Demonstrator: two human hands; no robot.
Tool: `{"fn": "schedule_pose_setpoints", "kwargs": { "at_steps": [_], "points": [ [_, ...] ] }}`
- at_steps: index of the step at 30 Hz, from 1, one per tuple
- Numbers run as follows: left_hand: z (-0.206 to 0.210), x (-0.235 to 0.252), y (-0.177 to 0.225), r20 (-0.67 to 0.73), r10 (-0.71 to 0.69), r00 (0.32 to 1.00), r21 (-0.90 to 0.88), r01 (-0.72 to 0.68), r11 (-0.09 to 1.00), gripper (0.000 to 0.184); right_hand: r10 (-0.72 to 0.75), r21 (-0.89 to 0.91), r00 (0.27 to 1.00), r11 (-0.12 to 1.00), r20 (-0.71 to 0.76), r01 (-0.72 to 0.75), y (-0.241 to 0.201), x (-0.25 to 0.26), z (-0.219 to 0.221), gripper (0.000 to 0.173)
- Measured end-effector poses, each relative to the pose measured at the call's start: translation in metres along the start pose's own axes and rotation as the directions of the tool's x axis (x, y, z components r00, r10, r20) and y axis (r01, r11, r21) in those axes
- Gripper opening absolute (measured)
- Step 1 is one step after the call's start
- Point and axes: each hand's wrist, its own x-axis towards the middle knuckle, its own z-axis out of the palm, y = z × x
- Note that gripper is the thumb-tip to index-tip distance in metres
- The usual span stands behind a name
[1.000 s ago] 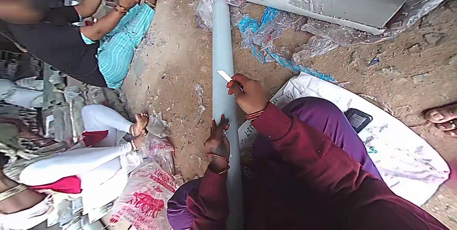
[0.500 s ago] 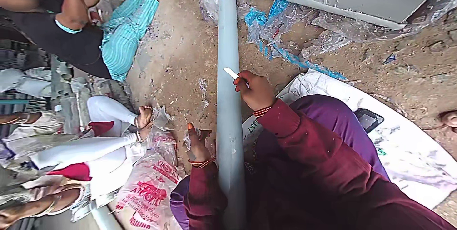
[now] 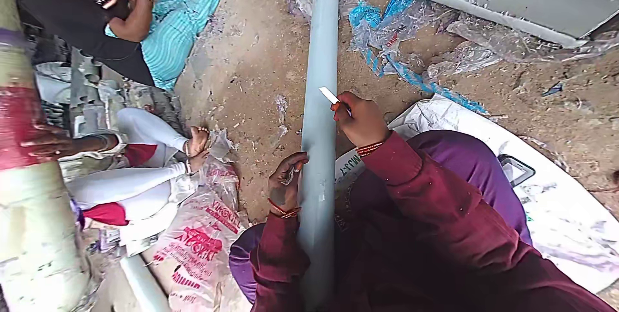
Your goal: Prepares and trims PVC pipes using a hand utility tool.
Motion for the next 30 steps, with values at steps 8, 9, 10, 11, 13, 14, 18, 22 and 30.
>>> {"fn": "schedule_pose_setpoints", "kwargs": {
  "at_steps": [8, 9, 10, 11, 13, 14, 18, 22, 30],
  "points": [
    [-0.036, -0.068, -0.004, -0.117, -0.314, 0.942, -0.163, 0.294, 0.942, 0.019, 0.082, -0.268, 0.918, 0.963, 0.389, 0.027, 0.002, -0.005, 0.022, 0.024],
    [-0.043, -0.087, -0.015, -0.104, -0.286, 0.952, -0.21, 0.26, 0.942, 0.025, 0.062, -0.259, 0.9, 0.964, 0.431, 0.057, 0.005, -0.007, 0.026, 0.024],
    [-0.047, -0.105, -0.026, -0.115, -0.281, 0.953, -0.289, 0.238, 0.927, 0.034, 0.04, -0.24, 0.886, 0.967, 0.462, 0.081, 0.009, -0.01, 0.031, 0.022],
    [-0.05, -0.122, -0.035, -0.141, -0.297, 0.944, -0.353, 0.232, 0.906, 0.039, 0.028, -0.223, 0.871, 0.97, 0.491, 0.094, 0.012, -0.014, 0.034, 0.022],
    [-0.045, -0.148, -0.037, -0.268, -0.435, 0.86, -0.422, 0.301, 0.855, 0.041, -0.025, -0.199, 0.864, 0.969, 0.503, 0.145, 0.02, -0.022, 0.039, 0.021],
    [-0.041, -0.154, -0.03, -0.327, -0.523, 0.787, -0.421, 0.375, 0.826, 0.035, -0.066, -0.192, 0.867, 0.964, 0.494, 0.183, 0.025, -0.027, 0.042, 0.02],
    [-0.038, -0.152, -0.028, -0.281, -0.6, 0.749, -0.478, 0.433, 0.765, 0.026, -0.316, -0.136, 0.871, 0.911, 0.376, 0.389, 0.05, -0.05, 0.057, 0.019],
    [-0.037, -0.143, -0.055, -0.119, -0.454, 0.883, -0.587, 0.306, 0.749, 0.026, -0.456, -0.165, 0.863, 0.855, 0.216, 0.492, 0.066, -0.066, 0.066, 0.02],
    [-0.028, -0.136, -0.07, -0.18, -0.102, 0.978, -0.871, -0.11, 0.479, 0.032, -0.505, -0.264, 0.854, 0.812, 0.128, 0.52, 0.069, -0.078, 0.081, 0.022]
  ]
}}
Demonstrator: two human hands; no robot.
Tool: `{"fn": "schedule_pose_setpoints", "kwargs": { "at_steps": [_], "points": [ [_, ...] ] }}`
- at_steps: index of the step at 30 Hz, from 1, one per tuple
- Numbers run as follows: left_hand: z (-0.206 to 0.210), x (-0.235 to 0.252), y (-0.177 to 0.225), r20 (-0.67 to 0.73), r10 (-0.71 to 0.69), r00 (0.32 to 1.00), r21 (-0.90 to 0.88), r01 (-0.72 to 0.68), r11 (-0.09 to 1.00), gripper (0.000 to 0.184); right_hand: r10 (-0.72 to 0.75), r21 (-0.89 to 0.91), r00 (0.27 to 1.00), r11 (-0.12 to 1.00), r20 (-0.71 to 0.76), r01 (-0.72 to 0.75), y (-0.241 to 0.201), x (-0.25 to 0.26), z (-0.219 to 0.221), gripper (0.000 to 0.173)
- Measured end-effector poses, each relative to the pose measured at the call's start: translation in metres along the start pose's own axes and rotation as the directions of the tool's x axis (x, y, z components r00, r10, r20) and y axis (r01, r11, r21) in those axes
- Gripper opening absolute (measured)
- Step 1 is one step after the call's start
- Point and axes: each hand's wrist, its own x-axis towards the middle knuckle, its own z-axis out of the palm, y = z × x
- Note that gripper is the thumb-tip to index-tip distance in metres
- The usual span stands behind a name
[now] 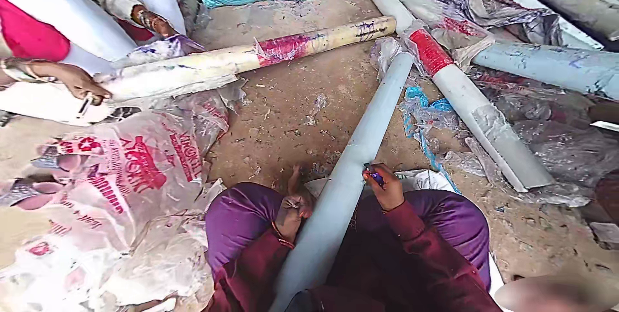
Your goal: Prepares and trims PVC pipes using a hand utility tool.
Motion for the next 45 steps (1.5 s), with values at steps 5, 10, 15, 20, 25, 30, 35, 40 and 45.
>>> {"fn": "schedule_pose_setpoints", "kwargs": {
  "at_steps": [5, 10, 15, 20, 25, 30, 35, 40, 45],
  "points": [
    [0.013, -0.001, 0.013, -0.256, -0.135, 0.957, 0.059, 0.155, 0.986, 0.041, -0.007, -0.073, 0.991, 0.997, 0.134, 0.017, -0.006, 0.002, -0.005, 0.025],
    [0.031, 0.001, 0.031, -0.381, -0.305, 0.873, 0.017, 0.336, 0.942, 0.038, 0.033, 0.056, 0.996, 0.998, 0.088, -0.038, -0.004, -0.012, -0.006, 0.026],
    [0.037, 0.005, 0.033, -0.428, -0.352, 0.833, 0.092, 0.427, 0.9, 0.026, 0.062, 0.104, 0.998, 0.993, -0.033, -0.058, 0.003, -0.015, -0.002, 0.033],
    [0.033, 0.005, 0.029, -0.38, -0.31, 0.871, 0.184, 0.4, 0.898, 0.016, -0.013, 0.076, 0.994, 0.997, -0.112, 0.022, 0.003, -0.019, 0.009, 0.019],
    [0.028, 0.004, 0.024, -0.361, -0.289, 0.887, 0.241, 0.388, 0.89, 0.023, -0.008, 0.09, 1.0, 0.996, 0.002, 0.008, 0.0, -0.02, 0.001, 0.021],
    [0.015, -0.001, 0.012, -0.326, -0.138, 0.935, 0.155, 0.197, 0.968, 0.034, 0.058, 0.081, 0.996, 0.995, -0.07, -0.053, -0.006, -0.023, -0.004, 0.023],
    [0.022, 0.003, 0.013, -0.388, -0.162, 0.908, 0.053, 0.197, 0.979, 0.037, -0.02, 0.088, 0.993, 0.996, -0.12, 0.031, -0.029, -0.023, 0.002, 0.026],
    [0.03, 0.002, 0.023, -0.391, -0.243, 0.888, 0.055, 0.286, 0.957, 0.022, -0.19, 0.188, 0.982, 0.965, 0.018, 0.184, -0.073, -0.026, 0.033, 0.017],
    [0.036, 0.002, 0.029, -0.446, -0.291, 0.846, 0.089, 0.366, 0.926, 0.018, -0.143, 0.122, 0.989, 0.982, -0.044, 0.147, -0.072, -0.019, 0.033, 0.018]
  ]
}}
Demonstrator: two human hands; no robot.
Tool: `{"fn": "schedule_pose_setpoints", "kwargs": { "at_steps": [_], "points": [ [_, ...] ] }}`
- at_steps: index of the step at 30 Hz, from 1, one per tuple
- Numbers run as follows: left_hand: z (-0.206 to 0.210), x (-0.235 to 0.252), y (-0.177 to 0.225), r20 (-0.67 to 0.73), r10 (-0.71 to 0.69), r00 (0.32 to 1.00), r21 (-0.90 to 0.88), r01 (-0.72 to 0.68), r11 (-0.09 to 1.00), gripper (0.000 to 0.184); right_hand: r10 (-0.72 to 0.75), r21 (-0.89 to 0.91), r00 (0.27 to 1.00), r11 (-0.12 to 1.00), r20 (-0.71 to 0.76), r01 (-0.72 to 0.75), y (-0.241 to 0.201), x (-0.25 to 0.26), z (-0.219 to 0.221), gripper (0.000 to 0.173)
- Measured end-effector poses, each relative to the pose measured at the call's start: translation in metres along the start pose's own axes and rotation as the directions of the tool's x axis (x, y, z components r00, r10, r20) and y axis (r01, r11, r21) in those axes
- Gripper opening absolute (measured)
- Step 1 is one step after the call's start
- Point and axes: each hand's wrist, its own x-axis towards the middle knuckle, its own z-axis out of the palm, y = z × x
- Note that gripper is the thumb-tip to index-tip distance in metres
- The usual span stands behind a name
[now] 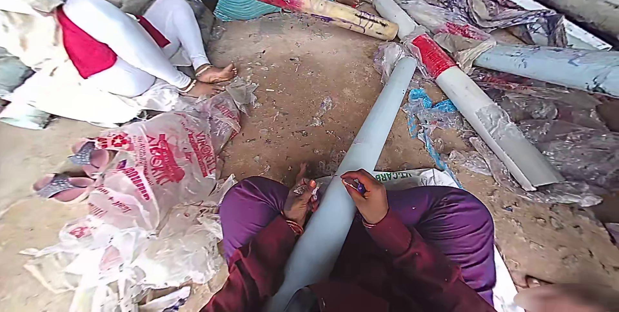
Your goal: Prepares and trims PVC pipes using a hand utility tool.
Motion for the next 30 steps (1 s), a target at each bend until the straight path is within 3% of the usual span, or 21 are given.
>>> {"fn": "schedule_pose_setpoints", "kwargs": {
  "at_steps": [5, 7, 9, 11, 13, 17, 20, 23, 25, 27, 30],
  "points": [
    [-0.006, 0.003, 0.003, 0.05, -0.028, 0.998, 0.041, 0.025, 0.999, 0.024, 0.188, -0.073, 0.957, 0.975, -0.22, -0.208, 0.028, 0.022, -0.039, 0.024],
    [-0.003, 0.004, 0.007, -0.022, 0.0, 1.0, -0.003, 0.0, 1.0, 0.021, 0.219, -0.11, 0.944, 0.961, -0.246, -0.252, 0.036, 0.039, -0.056, 0.026],
    [0.001, 0.011, 0.019, -0.132, 0.032, 0.991, -0.052, -0.04, 0.998, 0.023, 0.296, -0.186, 0.934, 0.924, -0.201, -0.333, 0.039, 0.059, -0.07, 0.025],
    [0.005, 0.02, 0.031, -0.201, 0.087, 0.976, -0.129, -0.115, 0.985, 0.039, 0.424, -0.221, 0.899, 0.872, -0.111, -0.438, 0.048, 0.072, -0.078, 0.026],
    [0.007, 0.027, 0.041, -0.15, 0.157, 0.976, -0.179, -0.183, 0.967, 0.054, 0.522, -0.218, 0.85, 0.824, -0.065, -0.523, 0.068, 0.073, -0.076, 0.028],
    [0.035, 0.029, 0.058, -0.11, 0.197, 0.974, -0.188, -0.215, 0.958, 0.063, 0.672, -0.096, 0.739, 0.733, -0.049, -0.673, 0.089, 0.06, -0.061, 0.026],
    [0.057, 0.035, 0.057, -0.132, 0.18, 0.975, -0.188, -0.203, 0.961, 0.069, 0.625, -0.03, 0.778, 0.778, -0.064, -0.628, 0.086, 0.06, -0.062, 0.024],
    [0.066, 0.049, 0.049, -0.165, 0.237, 0.958, -0.018, -0.243, 0.97, 0.064, 0.592, 0.04, 0.802, 0.806, -0.075, -0.591, 0.079, 0.066, -0.072, 0.023],
    [0.063, 0.054, 0.046, -0.062, 0.266, 0.962, 0.241, -0.245, 0.939, 0.05, 0.61, 0.089, 0.789, 0.792, -0.08, -0.604, 0.081, 0.066, -0.075, 0.022],
    [0.061, 0.057, 0.048, 0.056, 0.272, 0.961, 0.479, -0.265, 0.837, 0.034, 0.631, 0.145, 0.773, 0.772, -0.067, -0.618, 0.081, 0.065, -0.077, 0.019],
    [0.044, 0.066, 0.044, 0.23, 0.325, 0.917, 0.7, -0.388, 0.599, 0.035, 0.645, 0.217, 0.763, 0.751, -0.041, -0.623, 0.073, 0.068, -0.078, 0.016]
  ]
}}
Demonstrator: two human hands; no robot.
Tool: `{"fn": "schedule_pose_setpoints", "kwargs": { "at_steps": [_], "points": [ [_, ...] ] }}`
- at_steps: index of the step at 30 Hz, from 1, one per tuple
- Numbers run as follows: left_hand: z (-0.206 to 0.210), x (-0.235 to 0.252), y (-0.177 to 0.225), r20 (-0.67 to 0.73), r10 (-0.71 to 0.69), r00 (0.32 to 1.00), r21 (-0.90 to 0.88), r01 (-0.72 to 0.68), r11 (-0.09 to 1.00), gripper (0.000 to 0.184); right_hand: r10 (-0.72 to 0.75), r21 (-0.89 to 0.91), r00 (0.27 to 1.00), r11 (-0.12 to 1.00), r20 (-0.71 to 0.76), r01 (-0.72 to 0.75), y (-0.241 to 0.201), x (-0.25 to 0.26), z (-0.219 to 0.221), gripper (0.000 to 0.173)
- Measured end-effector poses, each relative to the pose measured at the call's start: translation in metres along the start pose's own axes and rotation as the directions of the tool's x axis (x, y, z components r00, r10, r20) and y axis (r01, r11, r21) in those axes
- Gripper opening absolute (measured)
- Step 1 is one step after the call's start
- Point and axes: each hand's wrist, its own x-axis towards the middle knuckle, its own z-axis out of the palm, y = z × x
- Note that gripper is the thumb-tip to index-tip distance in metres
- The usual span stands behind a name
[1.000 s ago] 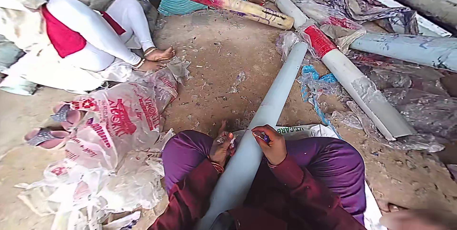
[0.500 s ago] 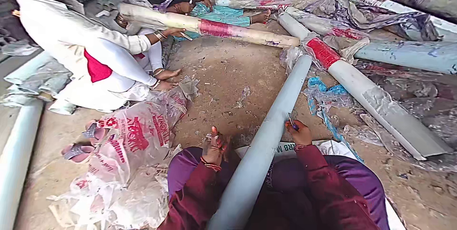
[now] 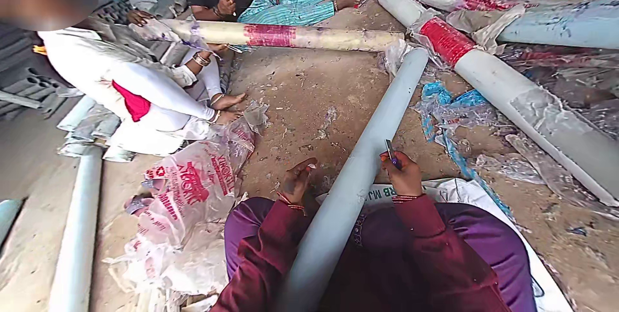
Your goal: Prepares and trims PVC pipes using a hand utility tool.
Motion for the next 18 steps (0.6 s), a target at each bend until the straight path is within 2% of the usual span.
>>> {"fn": "schedule_pose_setpoints", "kwargs": {
  "at_steps": [2, 4, 7, 10, 12, 14, 16, 18],
  "points": [
    [-0.005, 0.002, -0.009, 0.025, 0.084, 0.996, 0.102, -0.086, 0.991, 0.036, -0.013, 0.037, 1.0, 0.999, 0.01, 0.012, -0.005, 0.0, 0.0, 0.015],
    [-0.007, -0.001, -0.012, 0.004, 0.071, 0.997, 0.137, -0.071, 0.988, 0.035, -0.005, 0.08, 1.0, 0.997, 0.015, 0.004, -0.005, -0.002, 0.001, 0.011],
    [-0.01, -0.001, -0.023, 0.024, 0.101, 0.995, 0.249, -0.103, 0.963, 0.047, -0.016, 0.067, 1.0, 0.998, -0.004, 0.016, 0.0, -0.002, -0.001, 0.012],
    [-0.007, -0.003, -0.03, -0.029, 0.157, 0.987, 0.122, -0.152, 0.981, 0.04, -0.044, 0.066, 0.999, 0.997, -0.018, 0.045, 0.004, 0.004, -0.001, 0.015],
    [-0.003, -0.006, -0.028, 0.02, 0.178, 0.984, 0.155, -0.179, 0.972, 0.038, -0.057, 0.065, 0.998, 0.996, -0.03, 0.058, 0.006, 0.008, -0.001, 0.016],
    [0.004, -0.01, -0.02, 0.147, 0.244, 0.959, 0.307, -0.278, 0.91, 0.034, -0.036, 0.067, 0.999, 0.997, -0.03, 0.038, 0.005, 0.01, -0.002, 0.017],
    [0.021, -0.014, -0.01, 0.257, 0.38, 0.889, 0.437, -0.457, 0.774, 0.029, -0.034, 0.063, 0.999, 0.997, -0.035, 0.036, 0.004, 0.011, -0.002, 0.016],
    [0.04, -0.018, -0.001, 0.341, 0.45, 0.825, 0.491, -0.564, 0.663, 0.027, -0.039, 0.061, 0.999, 0.997, -0.037, 0.041, 0.005, 0.012, 0.0, 0.016]
  ]
}}
